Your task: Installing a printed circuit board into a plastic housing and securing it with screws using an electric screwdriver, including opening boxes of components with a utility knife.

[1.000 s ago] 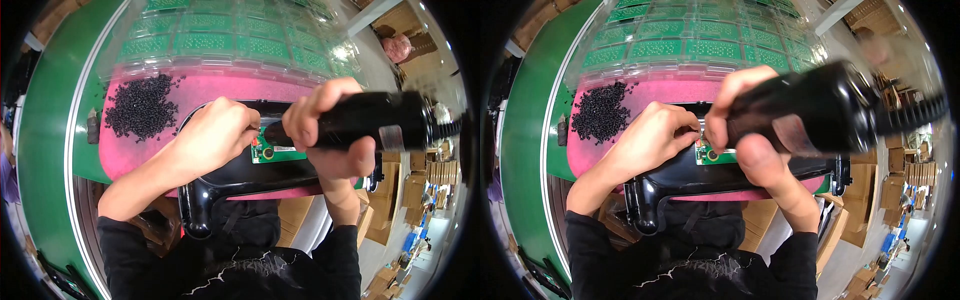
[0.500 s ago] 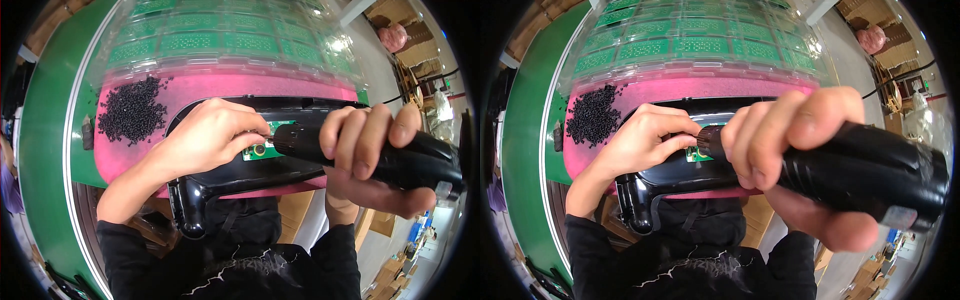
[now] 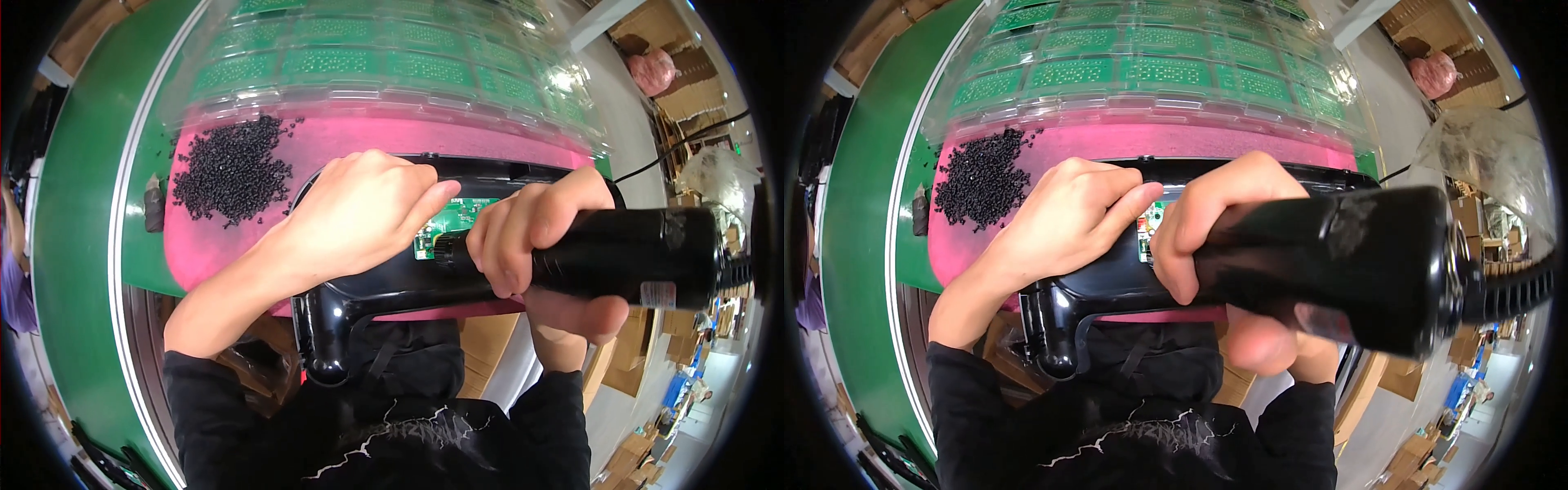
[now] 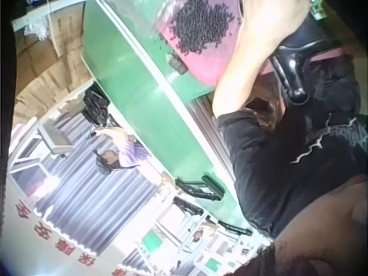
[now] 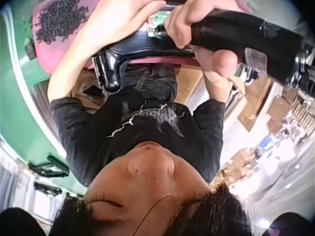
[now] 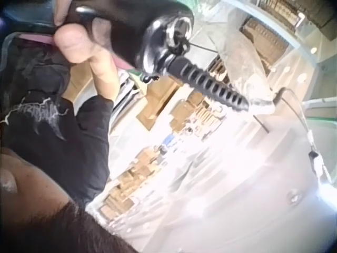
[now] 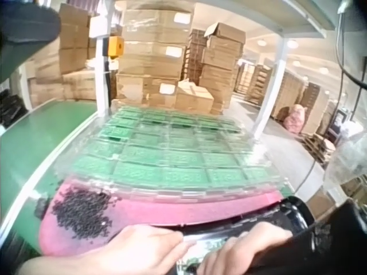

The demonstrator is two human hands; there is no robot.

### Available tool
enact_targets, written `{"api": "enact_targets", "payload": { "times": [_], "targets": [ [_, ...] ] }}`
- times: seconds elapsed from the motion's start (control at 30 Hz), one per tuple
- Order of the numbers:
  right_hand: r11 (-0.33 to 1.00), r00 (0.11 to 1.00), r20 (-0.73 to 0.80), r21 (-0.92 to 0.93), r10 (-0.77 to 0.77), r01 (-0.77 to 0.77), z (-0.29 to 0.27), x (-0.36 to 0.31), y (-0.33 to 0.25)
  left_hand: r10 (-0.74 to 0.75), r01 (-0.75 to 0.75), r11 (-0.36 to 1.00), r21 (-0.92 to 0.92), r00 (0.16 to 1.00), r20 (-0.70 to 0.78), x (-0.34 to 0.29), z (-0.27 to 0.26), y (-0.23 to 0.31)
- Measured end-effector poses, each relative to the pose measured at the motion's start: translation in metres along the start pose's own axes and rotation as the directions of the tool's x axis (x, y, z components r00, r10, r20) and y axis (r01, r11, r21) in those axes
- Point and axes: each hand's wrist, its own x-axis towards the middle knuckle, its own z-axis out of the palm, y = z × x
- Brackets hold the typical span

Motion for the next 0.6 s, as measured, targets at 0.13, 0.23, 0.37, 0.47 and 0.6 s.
{"api": "enact_targets", "payload": {
  "times": [0.13,0.23,0.37,0.47,0.6],
  "targets": [
    [0.993,0.995,0.027,-0.078,0.092,-0.090,0.008,0.007,0.000,0.061,-0.061,0.998,0.009,0.998,-0.028,-0.005,0.000,-0.003],
    [0.982,0.987,0.060,-0.129,0.148,-0.139,-0.002,0.009,0.001,0.109,-0.109,0.994,-0.002,0.993,-0.038,-0.002,0.005,-0.008],
    [0.977,0.976,0.103,-0.113,0.192,-0.180,0.001,0.006,-0.001,0.211,-0.211,0.977,0.029,0.977,-0.009,-0.005,0.008,-0.018],
    [0.955,0.968,0.041,-0.178,0.248,-0.238,0.000,-0.002,-0.015,0.165,-0.167,0.985,0.033,0.985,0.040,-0.005,0.007,-0.014],
    [0.967,0.968,0.027,0.069,-0.249,0.247,-0.001,0.002,0.000,0.196,-0.205,0.978,0.033,0.966,0.167,-0.004,0.001,-0.007]
  ]
}}
